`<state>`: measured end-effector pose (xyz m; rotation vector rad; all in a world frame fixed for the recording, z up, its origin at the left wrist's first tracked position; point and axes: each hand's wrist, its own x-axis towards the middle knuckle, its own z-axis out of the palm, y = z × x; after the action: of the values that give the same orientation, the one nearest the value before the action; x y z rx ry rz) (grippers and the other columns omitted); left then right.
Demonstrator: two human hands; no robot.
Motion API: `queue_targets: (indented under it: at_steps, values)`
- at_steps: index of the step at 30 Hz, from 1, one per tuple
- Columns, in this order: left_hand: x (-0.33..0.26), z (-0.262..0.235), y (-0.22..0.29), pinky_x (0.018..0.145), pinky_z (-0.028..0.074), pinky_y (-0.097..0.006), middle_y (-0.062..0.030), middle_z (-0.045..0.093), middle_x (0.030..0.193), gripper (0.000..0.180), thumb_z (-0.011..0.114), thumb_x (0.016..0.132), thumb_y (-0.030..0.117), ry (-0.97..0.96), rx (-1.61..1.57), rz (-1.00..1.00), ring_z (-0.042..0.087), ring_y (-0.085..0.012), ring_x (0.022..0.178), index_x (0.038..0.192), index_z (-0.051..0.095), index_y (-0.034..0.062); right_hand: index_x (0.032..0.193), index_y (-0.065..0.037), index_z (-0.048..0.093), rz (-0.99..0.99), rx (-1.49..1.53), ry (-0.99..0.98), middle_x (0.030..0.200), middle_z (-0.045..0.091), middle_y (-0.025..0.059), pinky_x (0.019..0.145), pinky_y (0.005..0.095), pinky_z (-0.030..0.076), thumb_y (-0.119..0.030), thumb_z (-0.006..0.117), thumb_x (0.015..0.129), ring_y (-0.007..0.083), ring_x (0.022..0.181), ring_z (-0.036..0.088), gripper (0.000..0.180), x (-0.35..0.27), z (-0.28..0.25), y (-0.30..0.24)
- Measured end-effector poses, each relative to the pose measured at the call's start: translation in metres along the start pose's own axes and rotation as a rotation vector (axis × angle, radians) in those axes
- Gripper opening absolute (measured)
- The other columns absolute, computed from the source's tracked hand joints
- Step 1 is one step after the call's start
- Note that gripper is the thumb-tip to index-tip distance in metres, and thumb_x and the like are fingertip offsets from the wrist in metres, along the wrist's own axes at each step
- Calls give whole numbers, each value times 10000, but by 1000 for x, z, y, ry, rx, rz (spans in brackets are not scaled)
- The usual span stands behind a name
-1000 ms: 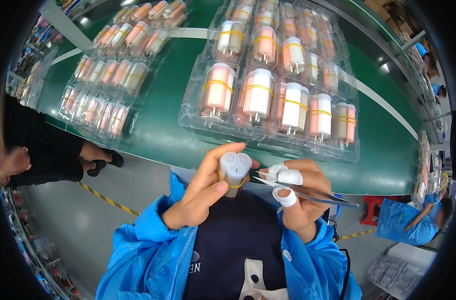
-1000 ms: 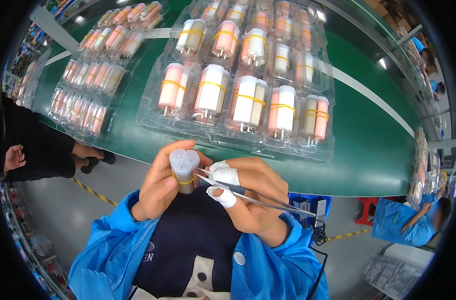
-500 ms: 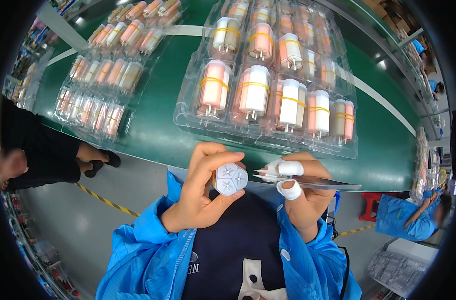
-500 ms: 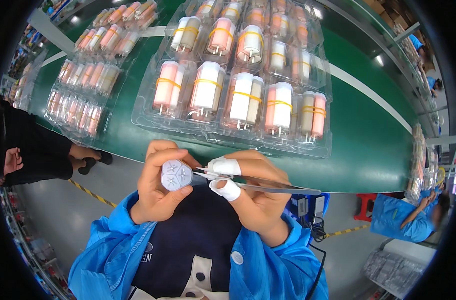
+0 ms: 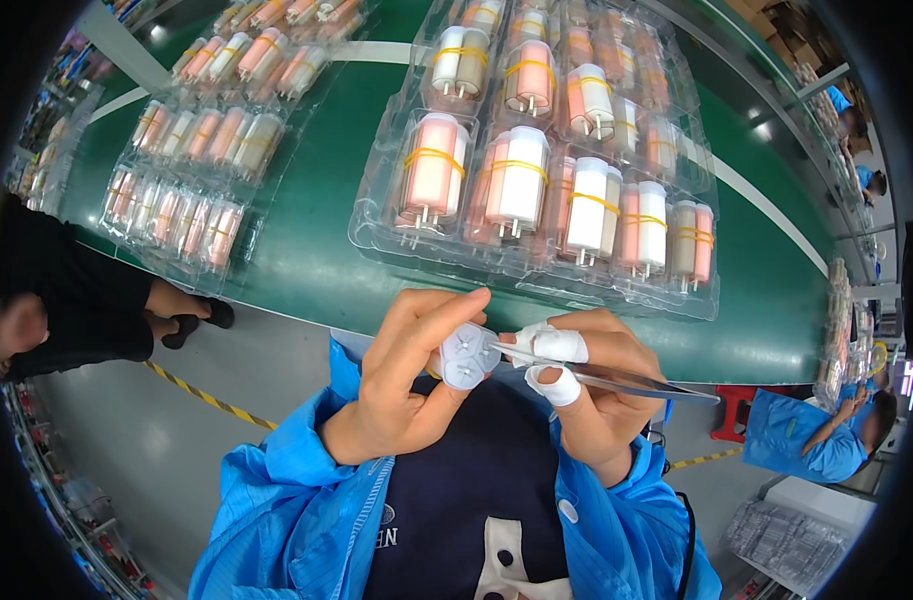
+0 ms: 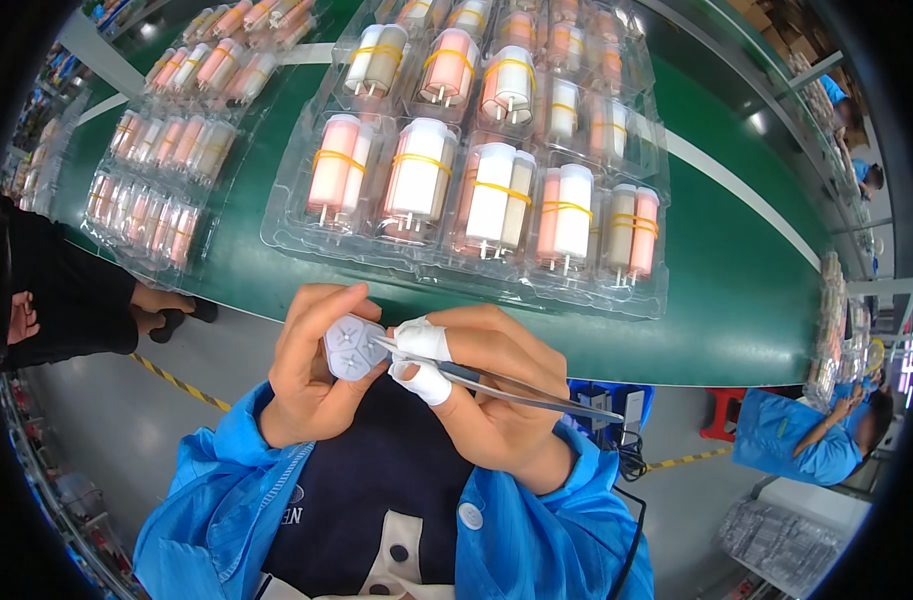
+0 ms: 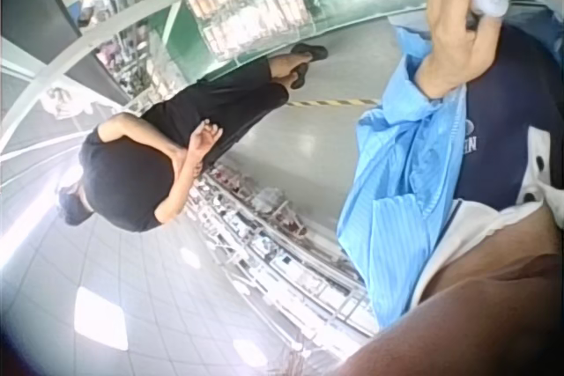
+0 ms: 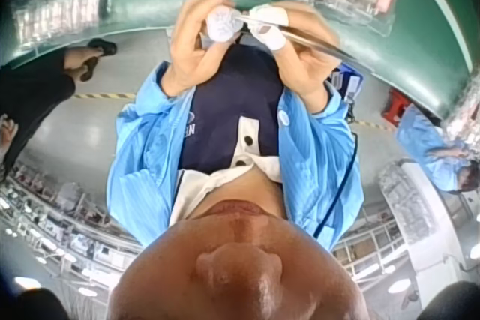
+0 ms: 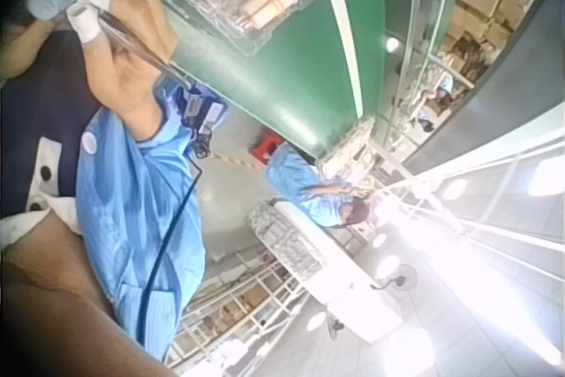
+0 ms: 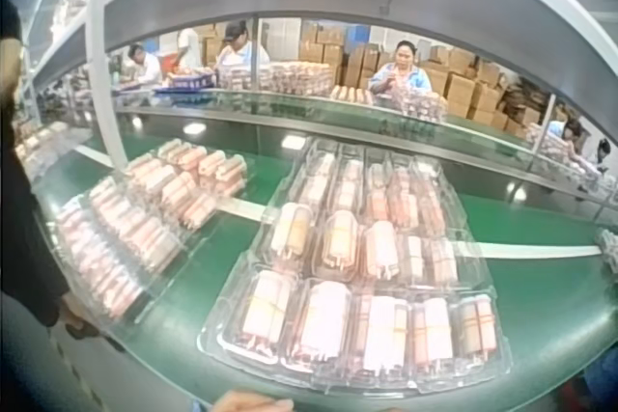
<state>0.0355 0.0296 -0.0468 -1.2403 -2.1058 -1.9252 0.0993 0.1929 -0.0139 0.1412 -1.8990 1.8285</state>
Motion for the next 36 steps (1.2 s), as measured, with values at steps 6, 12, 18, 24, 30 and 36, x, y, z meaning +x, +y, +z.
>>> queue_targets:
  at_steps: [6,12,18,24,30,36]
  values:
    - [-1,0,-2,742,480,-267,-193,499,1076,567,669,736,-83,0,-11,-13,558,-197,892,1261,454,-95,934,55,658,3,-27,4,876,663,182,609,256,528,28,704,757,181,753,661,185,-1,0,1]
    - [-2,0,-3,742,479,-267,-191,502,1071,583,667,726,-94,-4,18,-17,554,-195,899,1267,452,-95,929,50,661,18,-30,16,873,665,179,604,256,526,23,705,757,179,750,659,180,-1,2,3]
    - [1,-1,-1,737,482,-266,-192,508,1062,586,662,715,-106,-2,38,2,557,-198,899,1265,459,-95,925,44,663,1,-54,13,867,666,175,601,255,521,26,703,756,178,744,657,175,0,1,1]
    - [0,4,2,735,465,-303,-186,553,1018,568,635,695,-102,67,-3,-67,561,-255,867,1248,507,-74,921,44,660,-16,-51,4,863,666,176,594,254,522,27,703,756,179,737,659,172,1,1,3]
    - [1,5,2,728,463,-301,-185,558,1006,584,625,678,-108,79,-33,-73,559,-258,859,1249,507,-74,918,41,660,-31,-60,7,860,668,172,596,252,526,28,697,761,177,729,661,162,1,1,1]
    - [3,3,0,698,454,-319,-174,569,965,551,607,656,-120,92,49,-21,552,-266,818,1201,540,-69,904,43,659,-90,-176,-60,841,664,166,596,258,524,42,691,741,190,704,659,167,7,1,0]
